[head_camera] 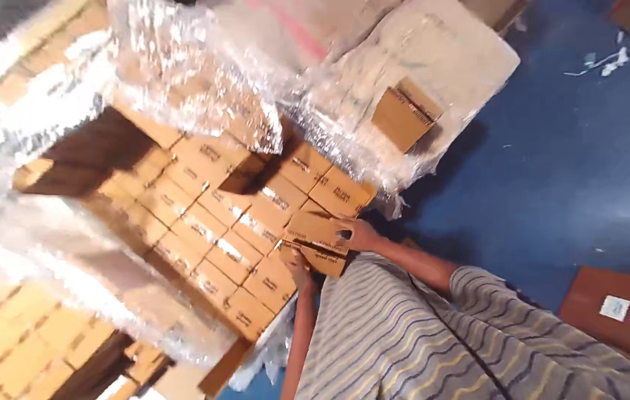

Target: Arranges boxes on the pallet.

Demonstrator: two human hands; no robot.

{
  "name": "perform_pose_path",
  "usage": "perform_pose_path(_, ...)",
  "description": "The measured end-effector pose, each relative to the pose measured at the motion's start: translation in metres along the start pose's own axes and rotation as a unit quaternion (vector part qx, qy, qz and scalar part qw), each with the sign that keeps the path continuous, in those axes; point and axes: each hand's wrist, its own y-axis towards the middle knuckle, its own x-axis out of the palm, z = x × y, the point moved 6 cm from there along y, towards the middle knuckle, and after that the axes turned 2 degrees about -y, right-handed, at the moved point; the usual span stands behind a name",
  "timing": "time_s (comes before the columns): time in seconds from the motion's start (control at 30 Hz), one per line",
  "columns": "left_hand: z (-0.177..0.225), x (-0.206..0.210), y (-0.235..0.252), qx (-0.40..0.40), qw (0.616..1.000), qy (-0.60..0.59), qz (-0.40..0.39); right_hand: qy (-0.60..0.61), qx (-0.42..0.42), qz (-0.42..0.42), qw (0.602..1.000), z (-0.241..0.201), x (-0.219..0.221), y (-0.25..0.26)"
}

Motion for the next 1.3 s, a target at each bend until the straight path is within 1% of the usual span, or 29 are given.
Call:
perform_pose_path(0.03, -0.008, 0.002, 0.006, -0.017, 0.999, -0.033, -0.006, 0.012, 0.066, -0.007, 0.998, 0.008, 0.0, 0.005)
perform_pose_path(0.07, -0.011, 0.009, 0.008, -0.027, 0.997, -0.074, -0.019, 0.026, 0.109, -0.035, 0.993, 0.016, 0.004, 0.011)
perform_pose_path(0.1, -0.007, 0.02, 0.004, -0.033, 0.991, -0.124, -0.032, 0.047, 0.126, -0.072, 0.988, 0.021, 0.009, 0.017)
perform_pose_path(0.13, -0.003, 0.03, 0.001, -0.036, 0.984, -0.168, -0.042, 0.064, 0.124, -0.104, 0.985, 0.022, 0.011, 0.021)
perform_pose_path(0.2, 0.009, 0.04, -0.006, -0.019, 0.975, -0.219, -0.039, 0.083, 0.088, -0.126, 0.985, 0.014, 0.004, 0.025)
perform_pose_path(0.27, 0.032, 0.052, -0.017, 0.008, 0.969, -0.245, -0.04, 0.088, 0.037, -0.105, 0.99, -0.01, -0.03, 0.021)
perform_pose_path(0.3, 0.045, 0.061, -0.027, 0.021, 0.964, -0.262, -0.042, 0.09, 0.011, -0.081, 0.993, -0.024, -0.052, 0.014)
perform_pose_path(0.33, 0.059, 0.074, -0.038, 0.031, 0.957, -0.284, -0.053, 0.101, -0.009, -0.046, 0.994, -0.035, -0.076, 0.005)
perform_pose_path(0.37, 0.075, 0.092, -0.047, 0.04, 0.95, -0.3, -0.073, 0.124, -0.022, 0.008, 0.992, -0.04, -0.103, -0.003)
perform_pose_path(0.4, 0.093, 0.116, -0.053, 0.052, 0.947, -0.303, -0.097, 0.158, -0.027, 0.081, 0.984, -0.038, -0.13, -0.01)
perform_pose_path(0.43, 0.11, 0.143, -0.059, 0.066, 0.949, -0.286, -0.118, 0.204, -0.025, 0.165, 0.965, -0.028, -0.156, -0.017)
perform_pose_path(0.5, 0.14, 0.207, -0.067, 0.094, 0.961, -0.211, -0.154, 0.288, -0.007, 0.32, 0.903, 0.006, -0.201, -0.033)
perform_pose_path(0.53, 0.151, 0.243, -0.067, 0.103, 0.963, -0.174, -0.179, 0.3, 0.002, 0.38, 0.875, 0.026, -0.226, -0.041)
perform_pose_path(0.6, 0.164, 0.32, -0.063, 0.109, 0.962, -0.105, -0.229, 0.289, 0.004, 0.467, 0.836, 0.062, -0.282, -0.056)
perform_pose_path(0.7, 0.17, 0.442, -0.053, 0.107, 0.946, -0.022, -0.304, 0.251, 0.015, 0.554, 0.794, 0.118, -0.369, -0.072)
perform_pose_path(0.77, 0.171, 0.523, -0.045, 0.099, 0.931, 0.013, -0.352, 0.223, 0.017, 0.612, 0.759, 0.163, -0.422, -0.071)
perform_pose_path(0.83, 0.173, 0.598, -0.028, 0.087, 0.928, 0.02, -0.362, 0.208, 0.019, 0.64, 0.739, 0.21, -0.468, -0.06)
perform_pose_path(0.9, 0.176, 0.654, -0.016, 0.063, 0.926, 0.032, -0.37, 0.219, 0.037, 0.638, 0.737, 0.257, -0.507, -0.046)
perform_pose_path(0.97, 0.172, 0.686, -0.003, 0.016, 0.921, 0.054, -0.386, 0.252, 0.071, 0.602, 0.754, 0.306, -0.534, -0.026)
perform_pose_path(1.03, 0.168, 0.692, 0.008, -0.042, 0.911, 0.079, -0.403, 0.263, 0.122, 0.545, 0.787, 0.358, -0.543, 0.004)
perform_pose_path(1.07, 0.169, 0.685, 0.009, -0.046, 0.902, 0.087, -0.421, 0.25, 0.156, 0.507, 0.81, 0.382, -0.539, 0.024)
perform_pose_path(1.1, 0.171, 0.67, 0.005, -0.022, 0.886, 0.104, -0.452, 0.229, 0.195, 0.461, 0.835, 0.402, -0.529, 0.043)
perform_pose_path(1.13, 0.175, 0.649, -0.002, 0.025, 0.867, 0.123, -0.482, 0.21, 0.23, 0.417, 0.854, 0.416, -0.516, 0.062)
perform_pose_path(1.17, 0.178, 0.62, -0.012, 0.077, 0.85, 0.135, -0.504, 0.201, 0.258, 0.392, 0.86, 0.428, -0.503, 0.076)
perform_pose_path(1.2, 0.176, 0.585, -0.02, 0.113, 0.838, 0.144, -0.514, 0.209, 0.265, 0.395, 0.854, 0.44, -0.491, 0.084)
perform_pose_path(1.23, 0.168, 0.545, -0.022, 0.135, 0.841, 0.137, -0.506, 0.222, 0.261, 0.409, 0.846, 0.448, -0.484, 0.088)
perform_pose_path(1.3, 0.135, 0.458, -0.016, 0.126, 0.891, 0.095, -0.425, 0.228, 0.245, 0.436, 0.836, 0.456, -0.484, 0.09)
